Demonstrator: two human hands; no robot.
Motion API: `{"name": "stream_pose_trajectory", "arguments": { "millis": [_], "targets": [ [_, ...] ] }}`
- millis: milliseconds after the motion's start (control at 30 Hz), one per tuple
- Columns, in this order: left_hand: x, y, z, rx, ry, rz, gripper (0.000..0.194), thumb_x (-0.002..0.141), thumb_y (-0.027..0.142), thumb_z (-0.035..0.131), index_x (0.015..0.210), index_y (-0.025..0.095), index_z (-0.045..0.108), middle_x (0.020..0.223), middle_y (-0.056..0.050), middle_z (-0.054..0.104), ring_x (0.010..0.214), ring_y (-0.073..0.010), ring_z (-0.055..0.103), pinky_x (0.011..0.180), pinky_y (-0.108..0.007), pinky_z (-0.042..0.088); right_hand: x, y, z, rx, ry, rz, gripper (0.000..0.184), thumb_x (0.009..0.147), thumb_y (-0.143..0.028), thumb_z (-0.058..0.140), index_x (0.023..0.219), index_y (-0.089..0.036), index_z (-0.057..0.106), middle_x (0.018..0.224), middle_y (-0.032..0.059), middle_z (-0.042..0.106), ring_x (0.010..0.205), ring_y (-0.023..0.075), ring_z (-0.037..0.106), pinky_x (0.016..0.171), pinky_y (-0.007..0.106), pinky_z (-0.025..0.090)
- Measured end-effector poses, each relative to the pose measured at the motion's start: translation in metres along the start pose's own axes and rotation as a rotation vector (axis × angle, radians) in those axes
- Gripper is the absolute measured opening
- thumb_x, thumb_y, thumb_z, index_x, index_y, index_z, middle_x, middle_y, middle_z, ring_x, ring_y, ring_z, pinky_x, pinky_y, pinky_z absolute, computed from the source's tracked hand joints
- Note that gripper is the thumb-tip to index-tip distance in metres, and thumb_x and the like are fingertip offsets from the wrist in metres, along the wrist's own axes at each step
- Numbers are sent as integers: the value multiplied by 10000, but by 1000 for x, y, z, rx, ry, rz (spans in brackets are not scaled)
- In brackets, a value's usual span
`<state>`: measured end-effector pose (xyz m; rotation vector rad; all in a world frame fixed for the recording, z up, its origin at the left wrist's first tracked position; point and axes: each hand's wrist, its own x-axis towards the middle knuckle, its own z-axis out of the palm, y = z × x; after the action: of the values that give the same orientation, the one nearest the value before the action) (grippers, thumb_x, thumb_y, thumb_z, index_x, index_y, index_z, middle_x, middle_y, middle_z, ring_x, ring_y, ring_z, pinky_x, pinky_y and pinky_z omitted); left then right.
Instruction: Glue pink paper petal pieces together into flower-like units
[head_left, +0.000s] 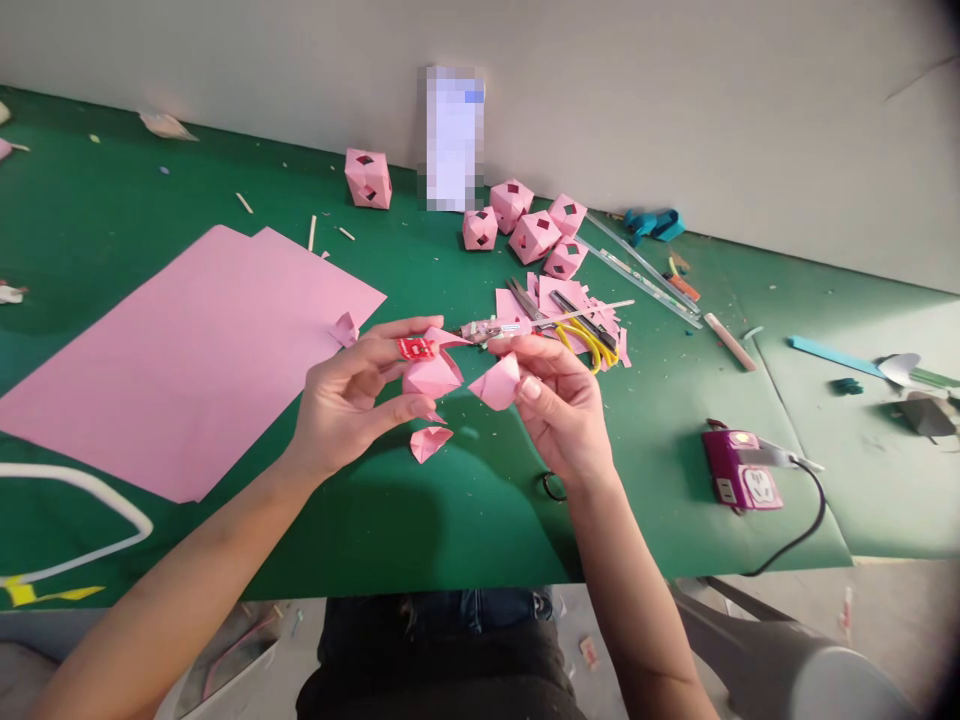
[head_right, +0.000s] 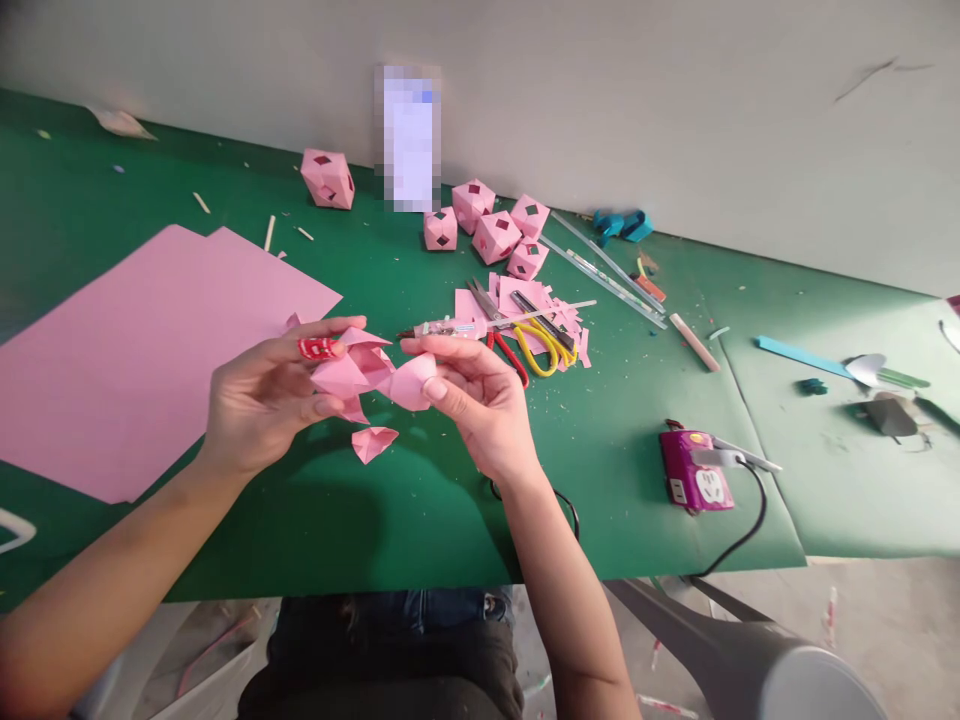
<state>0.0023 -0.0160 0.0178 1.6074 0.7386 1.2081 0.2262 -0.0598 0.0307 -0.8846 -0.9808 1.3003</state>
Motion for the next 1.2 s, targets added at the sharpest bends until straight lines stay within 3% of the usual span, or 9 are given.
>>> {"name": "stream_pose_trajectory", "arguments": {
  "millis": [133, 300, 467, 600, 833, 1200],
  "targets": [
    [0, 2, 2, 42, 33, 61, 295, 882, 470, 866, 1133, 361, 756, 1434, 13, 726, 1309, -324, 718, 1008, -560, 690, 2, 3, -1, -27, 39, -17, 305, 826, -429, 901, 1084, -307, 794, 1199, 23, 814, 994, 196, 768, 839, 349, 683],
    [0, -7, 6, -109, 5, 112, 384, 817, 317, 929, 1175, 367, 800, 1429, -21, 725, 1366, -346, 673, 1007, -471, 689, 3, 8, 1, 24, -15, 0, 307, 828, -390, 904, 1096, -301, 785, 1184, 19, 818, 890, 158, 756, 799, 307, 670],
    [-2, -10, 7, -118, 9, 97, 412, 814, 216, 918, 1192, 343, 814, 1444, -55, 712, 1393, -333, 650, 1039, -456, 668, 2, 9, 6, 53, -6, 59, 349, 788, -423, 930, 1073, -306, 766, 1161, 19, 818, 983, 197, 769, 861, 357, 678],
    [-2, -7, 7, -127, 24, 124, 408, 809, 173, 913, 1175, 331, 824, 1436, -52, 721, 1380, -314, 663, 1045, -433, 661, 1, 11, 7, 63, 29, 88, 432, 751, -443, 951, 1122, -324, 762, 1015, 0, 806, 911, 184, 757, 809, 334, 673],
    [0, 0, 8, -99, 75, 100, 386, 817, 195, 912, 1148, 375, 832, 1409, -14, 736, 1383, -336, 654, 1006, -447, 672, 3, 8, 6, 137, 84, 111, 415, 703, -445, 975, 1053, -326, 787, 900, -28, 777, 765, 136, 714, 690, 257, 644],
    [-3, 0, 10, -121, 54, 33, 359, 804, 235, 930, 1127, 358, 831, 1418, -22, 728, 1377, -313, 661, 1061, -441, 654, 2, 12, 7, 117, 44, 148, 379, 721, -444, 974, 1024, -303, 796, 887, -19, 773, 768, 130, 706, 720, 251, 634]
  ]
}}
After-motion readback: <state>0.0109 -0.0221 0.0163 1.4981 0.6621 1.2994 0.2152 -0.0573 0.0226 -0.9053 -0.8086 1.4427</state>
